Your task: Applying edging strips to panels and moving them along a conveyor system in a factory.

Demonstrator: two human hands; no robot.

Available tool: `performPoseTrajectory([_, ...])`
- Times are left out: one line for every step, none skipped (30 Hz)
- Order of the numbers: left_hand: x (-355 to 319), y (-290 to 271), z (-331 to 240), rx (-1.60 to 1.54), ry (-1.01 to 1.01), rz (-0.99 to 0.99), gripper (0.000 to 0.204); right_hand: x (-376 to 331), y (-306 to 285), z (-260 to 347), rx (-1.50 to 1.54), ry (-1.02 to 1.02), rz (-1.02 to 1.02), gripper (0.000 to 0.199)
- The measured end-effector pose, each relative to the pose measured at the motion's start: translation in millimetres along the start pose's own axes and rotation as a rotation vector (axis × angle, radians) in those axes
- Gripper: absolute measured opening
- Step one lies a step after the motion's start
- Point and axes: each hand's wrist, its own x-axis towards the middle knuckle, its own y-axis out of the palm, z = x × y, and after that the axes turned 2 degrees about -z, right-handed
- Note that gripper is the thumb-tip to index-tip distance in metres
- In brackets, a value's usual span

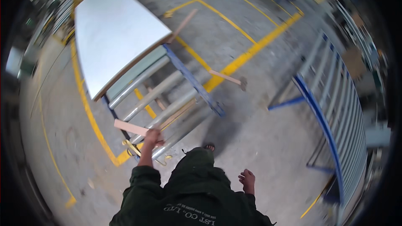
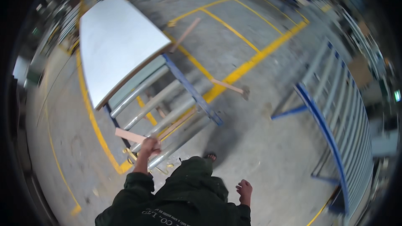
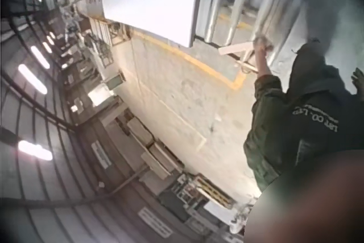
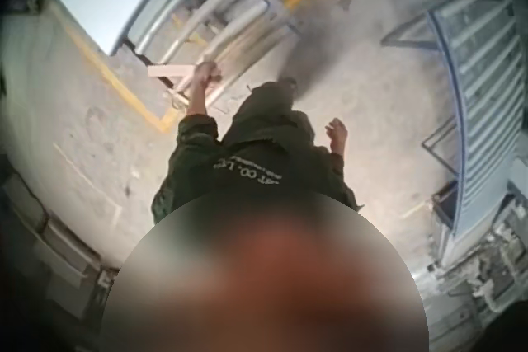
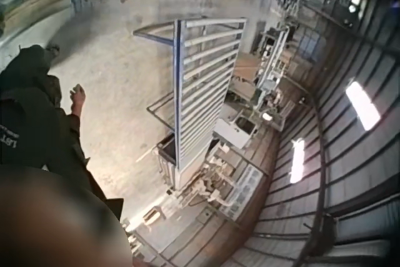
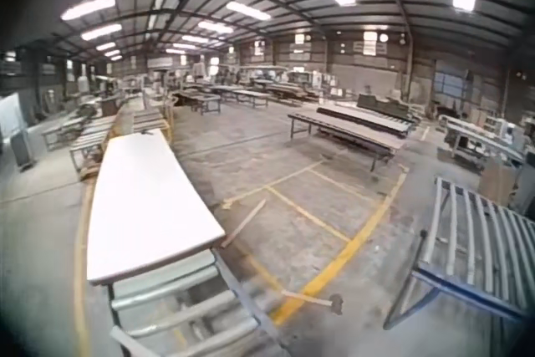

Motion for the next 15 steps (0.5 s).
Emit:
performPoseTrajectory([-7, 36, -19, 0.124, 0.098, 0.050, 0.025, 21, -8, 32, -0.025, -0.035, 0.023, 0.042])
performPoseTrajectory([-16, 76, -38, 0.155, 0.137, 0.076, 0.026, 31, -9, 73, -0.029, -0.071, -0.016, 0.034])
performPoseTrajectory([-13, 102, -44, 0.208, 0.236, 0.147, 0.021, 46, -5, 117, -0.063, -0.099, 0.012, 0.034])
performPoseTrajectory([-39, 161, -90, 0.379, 0.348, 0.143, 0.016, 64, -8, 153, -0.065, -0.124, -0.008, 0.035])
performPoseTrajectory([-34, 191, -102, 0.515, 0.428, 0.182, 0.014, 76, 4, 200, -0.117, -0.152, 0.028, 0.034])
performPoseTrajectory([-42, 231, -125, 0.567, 0.581, 0.206, 0.018, 84, 16, 245, -0.153, -0.200, 0.091, 0.034])
performPoseTrajectory([-45, 270, -139, 0.605, 0.763, 0.167, 0.018, 92, 32, 289, -0.190, -0.246, 0.159, 0.034])
performPoseTrajectory([-43, 307, -153, 0.647, 0.944, 0.126, 0.018, 88, 55, 337, -0.263, -0.303, 0.220, 0.034])
performPoseTrajectory([-52, 347, -178, 0.715, 0.924, 0.121, 0.019, 92, 76, 380, -0.321, -0.345, 0.289, 0.035])
performPoseTrajectory([-58, 381, -201, 0.782, 0.901, 0.116, 0.020, 100, 99, 419, -0.379, -0.385, 0.360, 0.036])
performPoseTrajectory([-54, 411, -210, 0.760, 0.880, 0.089, 0.020, 110, 120, 455, -0.408, -0.449, 0.489, 0.039])
performPoseTrajectory([-48, 438, -219, 0.758, 0.937, 0.059, 0.021, 121, 141, 489, -0.443, -0.461, 0.569, 0.040])
performPoseTrajectory([-40, 458, -230, 0.767, 0.999, 0.035, 0.023, 127, 168, 516, -0.464, -0.470, 0.645, 0.042])
performPoseTrajectory([-39, 473, -237, 0.763, 0.971, 0.019, 0.023, 119, 194, 542, -0.486, -0.453, 0.661, 0.042])
performPoseTrajectory([-39, 486, -244, 0.716, 0.936, -0.069, 0.022, 107, 221, 568, -0.505, -0.468, 0.769, 0.043])
